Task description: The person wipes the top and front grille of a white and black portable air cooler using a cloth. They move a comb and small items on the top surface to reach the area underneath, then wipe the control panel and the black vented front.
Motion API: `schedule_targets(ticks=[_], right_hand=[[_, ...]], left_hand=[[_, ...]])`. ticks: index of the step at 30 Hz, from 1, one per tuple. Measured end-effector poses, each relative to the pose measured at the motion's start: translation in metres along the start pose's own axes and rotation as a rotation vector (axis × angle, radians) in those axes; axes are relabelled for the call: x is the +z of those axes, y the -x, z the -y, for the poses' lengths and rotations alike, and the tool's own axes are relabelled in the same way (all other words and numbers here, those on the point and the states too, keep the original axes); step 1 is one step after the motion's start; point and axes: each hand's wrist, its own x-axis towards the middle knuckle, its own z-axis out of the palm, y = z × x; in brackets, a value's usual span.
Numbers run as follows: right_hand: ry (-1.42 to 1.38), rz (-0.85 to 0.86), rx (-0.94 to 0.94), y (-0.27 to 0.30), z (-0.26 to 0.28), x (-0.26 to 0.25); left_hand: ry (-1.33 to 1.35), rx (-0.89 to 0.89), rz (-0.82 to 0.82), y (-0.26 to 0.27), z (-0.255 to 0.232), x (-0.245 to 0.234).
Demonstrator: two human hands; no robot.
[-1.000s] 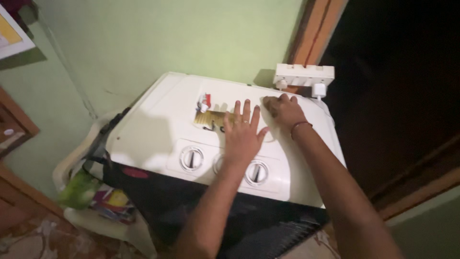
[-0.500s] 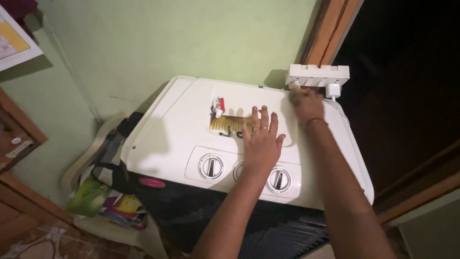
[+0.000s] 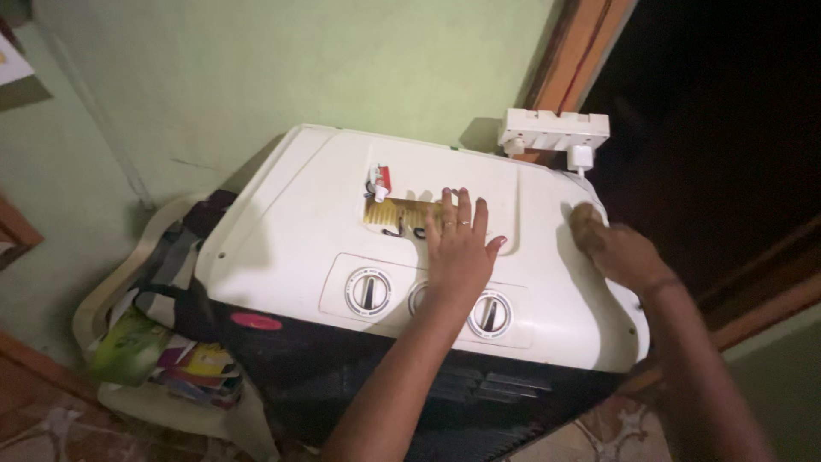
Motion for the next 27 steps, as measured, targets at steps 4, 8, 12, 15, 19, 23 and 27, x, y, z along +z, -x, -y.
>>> schedule_targets(ticks=[4,8,12,15,19,23,27], right_hand=[[0.128,0.198,0.153,0.087,0.005,-0.045],[0.116,0.227,0.239,0.111,0.011,-0.071],[0.067,0.059,-0.049,0.110,0.011,-0.060],[0.070,-0.002,-0.187,0.090,0.023,-0.047],[0.091,-0.152,-0.252,0.027,0.034,-0.027],[0.134,-0.469,-0.534,-0.065,0.017,0.001],[0.098,-0.394,-0.433,-0.146,0.008,0.009]], left_hand=[[-0.006,0.009,-0.003,-0.001,0.001,0.000],[-0.042,-0.003,0.006,-0.001,0.001,0.000],[-0.055,-0.024,0.025,-0.002,-0.001,-0.003],[-0.074,-0.013,0.006,0.002,0.001,-0.005],[-0.092,-0.022,0.000,-0.001,0.001,-0.001],[-0.122,-0.036,-0.037,0.001,0.002,-0.002],[-0.165,-0.046,-0.065,0.001,-0.001,-0.005]])
